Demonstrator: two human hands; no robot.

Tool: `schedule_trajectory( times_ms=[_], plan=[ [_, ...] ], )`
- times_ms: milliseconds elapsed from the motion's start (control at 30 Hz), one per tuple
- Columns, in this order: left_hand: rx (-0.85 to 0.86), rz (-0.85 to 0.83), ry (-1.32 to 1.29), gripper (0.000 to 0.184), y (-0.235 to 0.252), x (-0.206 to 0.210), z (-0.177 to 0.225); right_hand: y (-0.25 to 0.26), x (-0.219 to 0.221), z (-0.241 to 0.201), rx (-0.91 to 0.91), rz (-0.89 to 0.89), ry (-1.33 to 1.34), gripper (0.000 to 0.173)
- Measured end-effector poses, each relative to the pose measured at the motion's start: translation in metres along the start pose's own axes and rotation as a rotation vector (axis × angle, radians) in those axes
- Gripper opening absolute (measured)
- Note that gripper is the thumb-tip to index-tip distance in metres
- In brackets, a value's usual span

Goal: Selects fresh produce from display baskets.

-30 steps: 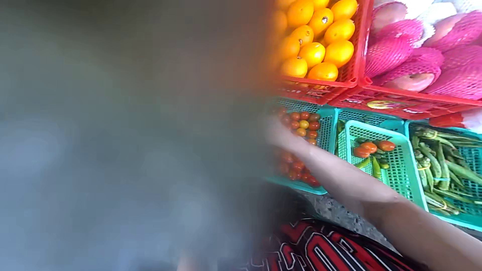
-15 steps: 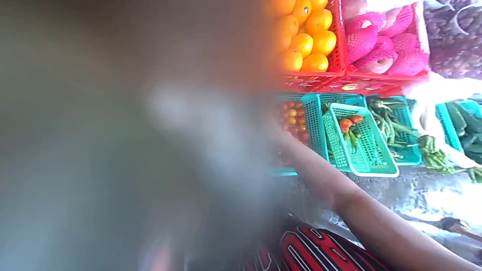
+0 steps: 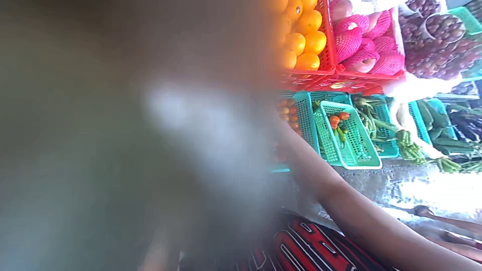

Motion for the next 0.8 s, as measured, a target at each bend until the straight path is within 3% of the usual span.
schedule_trajectory(
  times_ms=[67, 167, 233, 300, 367, 467, 600, 733, 800],
  plan=[
    [0.031, 0.066, 0.015, 0.029, -0.008, 0.002, -0.013, -0.007, 0.008, -0.008, -0.044, 0.045, -0.219, 0.031],
    [0.065, 0.141, 0.024, 0.031, -0.011, 0.0, -0.014, 0.001, 0.024, -0.022, -0.04, -0.05, -0.519, 0.043],
    [0.041, 0.113, 0.038, 0.032, -0.003, -0.004, 0.002, 0.001, 0.027, -0.027, -0.079, -0.078, -0.482, 0.039],
    [0.053, 0.117, 0.042, 0.032, -0.007, -0.002, -0.003, -0.012, 0.019, -0.027, -0.131, -0.132, -0.204, 0.024],
    [0.089, 0.126, 0.043, 0.03, -0.01, -0.001, -0.004, -0.026, 0.011, -0.028, -0.189, -0.173, 0.062, 0.025],
    [0.091, 0.076, 0.083, 0.03, -0.007, -0.002, 0.005, -0.018, 0.009, -0.017, -0.123, 0.027, -0.141, 0.021],
    [0.085, 0.02, 0.131, 0.035, -0.002, 0.0, 0.012, -0.028, 0.011, -0.029, 0.01, 0.009, -0.444, 0.037],
    [0.116, 0.04, 0.146, 0.036, -0.009, 0.001, 0.003, 0.009, 0.036, -0.027, -0.122, -0.063, -0.634, 0.056],
    [0.121, 0.033, 0.152, 0.035, -0.011, 0.002, 0.0, -0.023, 0.027, -0.035, -0.198, -0.047, -0.557, 0.045]
  ],
)
Point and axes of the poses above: each hand's wrist, its own y-axis towards the middle knuckle, its own x-axis out of the palm, z = x × y, the point moved 8 cm from there along y, towards the middle knuckle, and after that the axes turned 11 degrees about x, right-handed, at the moved point
